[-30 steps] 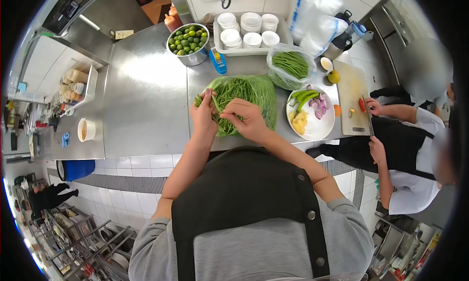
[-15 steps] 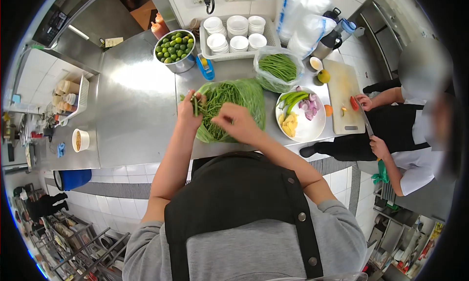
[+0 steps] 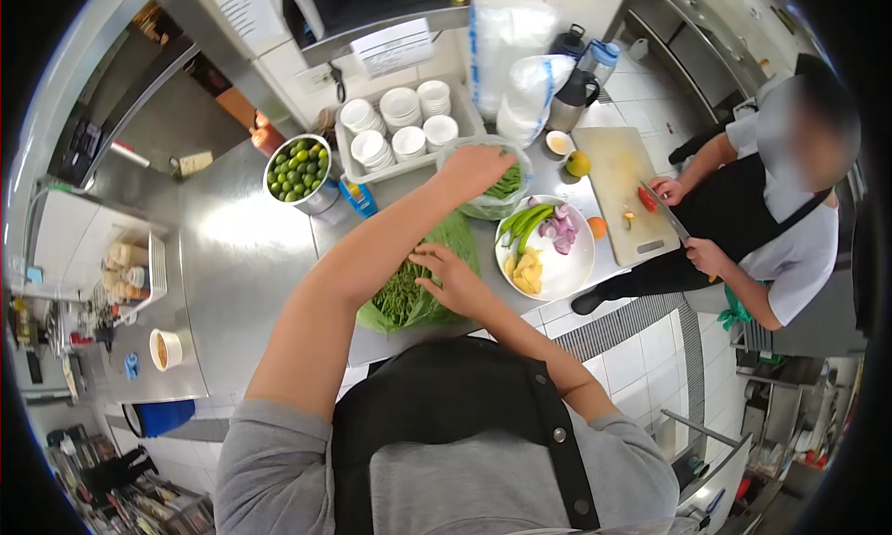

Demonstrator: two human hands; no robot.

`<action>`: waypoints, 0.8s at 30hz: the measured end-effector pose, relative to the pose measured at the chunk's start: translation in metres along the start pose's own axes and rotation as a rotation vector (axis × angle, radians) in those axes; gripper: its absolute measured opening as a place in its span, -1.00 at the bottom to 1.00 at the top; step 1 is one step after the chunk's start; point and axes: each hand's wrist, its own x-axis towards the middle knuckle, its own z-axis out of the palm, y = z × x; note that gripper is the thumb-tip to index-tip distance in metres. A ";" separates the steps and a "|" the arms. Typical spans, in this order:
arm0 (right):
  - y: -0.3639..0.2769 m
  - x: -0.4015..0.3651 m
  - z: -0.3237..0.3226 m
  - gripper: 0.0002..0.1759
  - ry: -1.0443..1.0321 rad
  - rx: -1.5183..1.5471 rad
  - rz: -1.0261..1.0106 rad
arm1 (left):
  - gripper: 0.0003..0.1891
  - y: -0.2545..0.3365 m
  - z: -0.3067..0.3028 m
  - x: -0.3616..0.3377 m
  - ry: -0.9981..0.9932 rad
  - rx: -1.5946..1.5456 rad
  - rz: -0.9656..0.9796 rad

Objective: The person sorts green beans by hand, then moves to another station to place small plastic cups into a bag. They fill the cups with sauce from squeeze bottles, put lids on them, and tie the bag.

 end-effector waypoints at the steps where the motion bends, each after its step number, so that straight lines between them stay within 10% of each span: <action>1: -0.005 -0.003 -0.010 -0.50 0.024 -0.025 -0.017 | -0.46 -0.001 0.006 0.006 0.005 -0.069 0.062; 6: -0.011 -0.012 -0.089 -0.87 0.404 -0.154 -0.026 | -0.37 -0.006 0.027 0.014 -0.001 -0.460 0.168; 14: -0.007 0.128 -0.289 -0.68 0.645 -0.754 -0.165 | -0.48 0.002 -0.047 -0.054 0.056 -0.510 0.077; 19: 0.043 0.197 -0.347 -0.79 0.131 -0.946 -0.087 | -0.55 0.012 -0.066 -0.174 0.061 -0.634 -0.173; 24: 0.026 0.220 -0.374 -0.89 0.107 -0.790 -0.139 | -0.68 0.041 -0.034 -0.306 0.298 -0.792 -0.581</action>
